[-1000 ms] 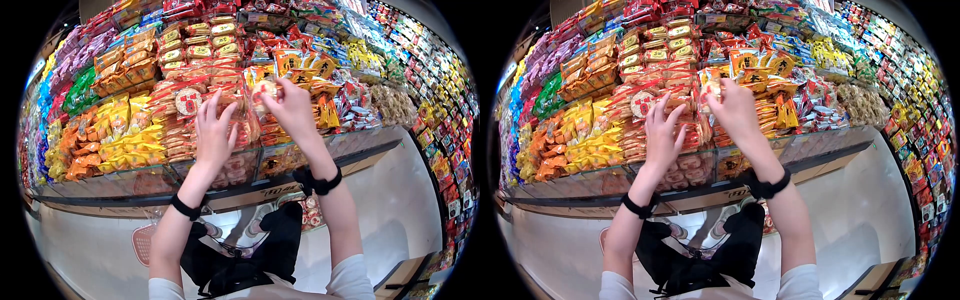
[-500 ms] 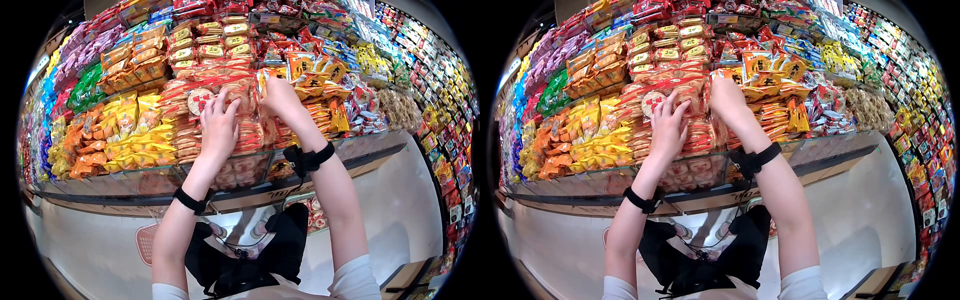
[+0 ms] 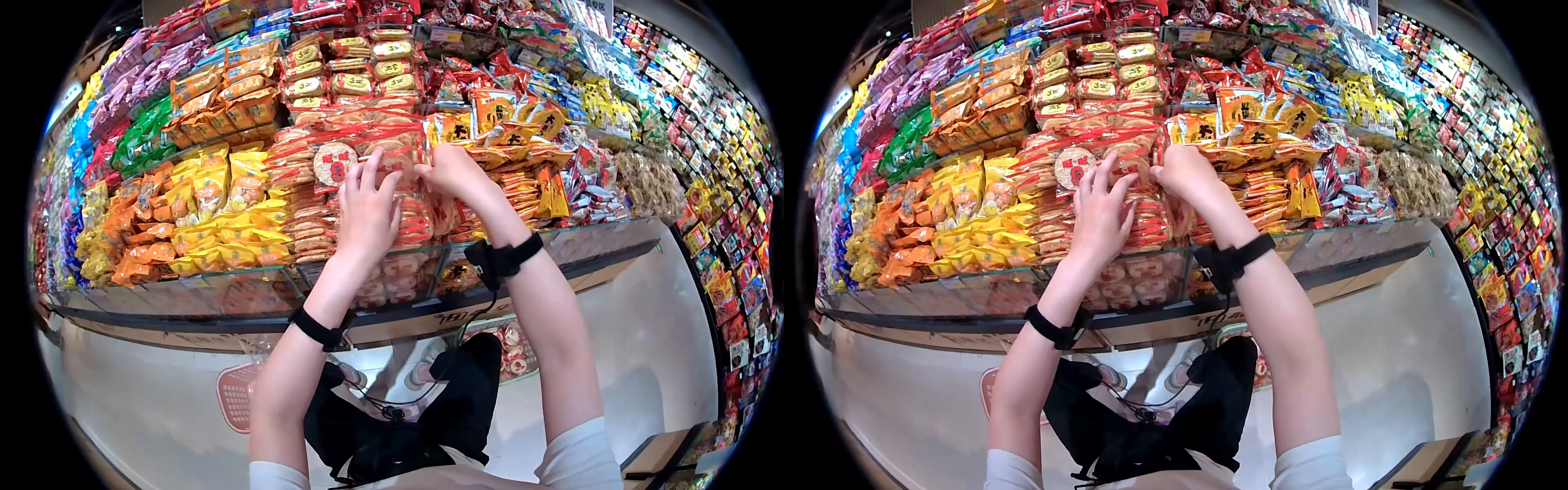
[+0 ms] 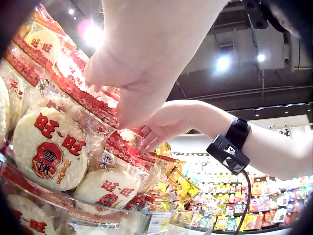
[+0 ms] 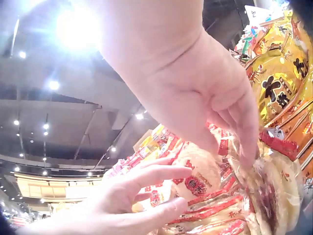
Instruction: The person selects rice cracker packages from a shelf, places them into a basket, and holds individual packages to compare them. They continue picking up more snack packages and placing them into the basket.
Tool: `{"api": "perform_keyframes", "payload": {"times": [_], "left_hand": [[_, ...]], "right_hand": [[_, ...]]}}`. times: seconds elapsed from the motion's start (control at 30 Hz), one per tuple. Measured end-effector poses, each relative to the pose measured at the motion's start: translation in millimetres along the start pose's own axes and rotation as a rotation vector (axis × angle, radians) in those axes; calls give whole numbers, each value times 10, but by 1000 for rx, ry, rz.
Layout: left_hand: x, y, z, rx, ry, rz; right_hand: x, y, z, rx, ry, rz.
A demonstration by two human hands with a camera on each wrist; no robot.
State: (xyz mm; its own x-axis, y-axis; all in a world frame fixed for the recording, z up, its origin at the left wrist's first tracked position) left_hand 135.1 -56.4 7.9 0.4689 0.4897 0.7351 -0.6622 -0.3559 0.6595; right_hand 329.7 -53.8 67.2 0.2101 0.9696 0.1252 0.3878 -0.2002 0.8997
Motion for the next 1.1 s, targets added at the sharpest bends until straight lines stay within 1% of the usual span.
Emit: {"api": "perform_keyframes", "payload": {"times": [0.07, 0.13, 0.2, 0.27, 0.33, 0.37, 0.4, 0.47, 0.5, 0.53, 0.6, 0.63, 0.7, 0.73, 0.77, 0.8, 0.83, 0.87, 0.9, 0.93, 0.97, 1.0, 1.03, 1.07, 1.1], "left_hand": [[-9, 23, 2, -29, -16, -9], [-18, 24, 13, -26, -31, 4], [-17, 39, 28, -23, -39, -11], [-24, 33, 30, -23, -59, -1], [-34, 65, 49, -19, -77, 9], [-42, 84, 54, -11, -85, 28], [-40, 104, 55, -2, -91, 48], [-38, 130, 53, -21, -101, 59], [-45, 138, 47, -31, -106, 73], [-54, 143, 44, -41, -114, 86], [-58, 158, 33, -28, -126, 96], [-63, 188, 31, -50, -113, 111], [-107, 215, 7, -79, -92, 130], [-131, 267, 20, -81, -95, 146], [-190, 325, 26, -96, -90, 159], [-263, 378, 34, -110, -88, 173], [-368, 430, 62, -140, -57, 165], [-511, 470, 92, -171, -26, 148], [-660, 474, 106, -148, -52, 157], [-828, 463, 140, -246, -25, 146], [-1000, 457, 169, -235, -42, 96], [-1191, 392, 177, -290, -6, 27], [-1319, 392, 239, -304, -48, -43], [-1497, 321, 236, -385, -23, -124], [-1693, 259, 235, -445, 47, -238]], "right_hand": [[-75, -19, -33, -124, -4, 293], [-41, -57, -12, -115, -14, 292], [-25, -63, 10, -132, 12, 153], [-33, -41, 18, -127, 1, 162], [-179, 20, -36, -102, 19, 161], [-243, 31, -5, -79, 36, 204], [-310, 68, -9, -76, 39, 211], [-469, 139, -13, -8, 11, 257], [-537, 125, 35, -6, 47, 354], [-611, 127, 107, 0, 42, 352], [-787, 196, 250, 216, 200, 424], [-944, 259, 285, 222, 193, 428], [-1362, 348, 390, 498, 128, 544], [-1514, 308, 564, 570, 77, 574], [-1697, 259, 713, 588, 18, 664], [-1825, 147, 941, 655, -4, 745], [-1979, 16, 1204, 700, -80, 744], [-2125, -140, 1479, 745, -165, 742], [-2223, -327, 1750, 755, -242, 718], [-2343, -562, 2072, 760, -331, 694], [-2456, -910, 2543, 570, -364, 651], [-2615, -1160, 2822, 595, -503, 481], [-2794, -1558, 3206, 371, -527, 420], [-2968, -1845, 3473, 390, -624, 204], [-3089, -1915, 3413, 474, -807, -27]]}}
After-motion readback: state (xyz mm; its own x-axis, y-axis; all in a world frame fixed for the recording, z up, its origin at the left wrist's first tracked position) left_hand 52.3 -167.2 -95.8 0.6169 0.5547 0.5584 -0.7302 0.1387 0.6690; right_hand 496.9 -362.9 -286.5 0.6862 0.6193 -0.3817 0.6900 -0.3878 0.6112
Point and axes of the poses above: each hand's wrist, its own x-axis towards the middle knuckle, its own y-axis out of the back of the hand, z = x × y, the point moved 1 cm from there along x, towards the middle knuckle, and after that the axes turned 3 degrees about -y, right-handed, at the moved point
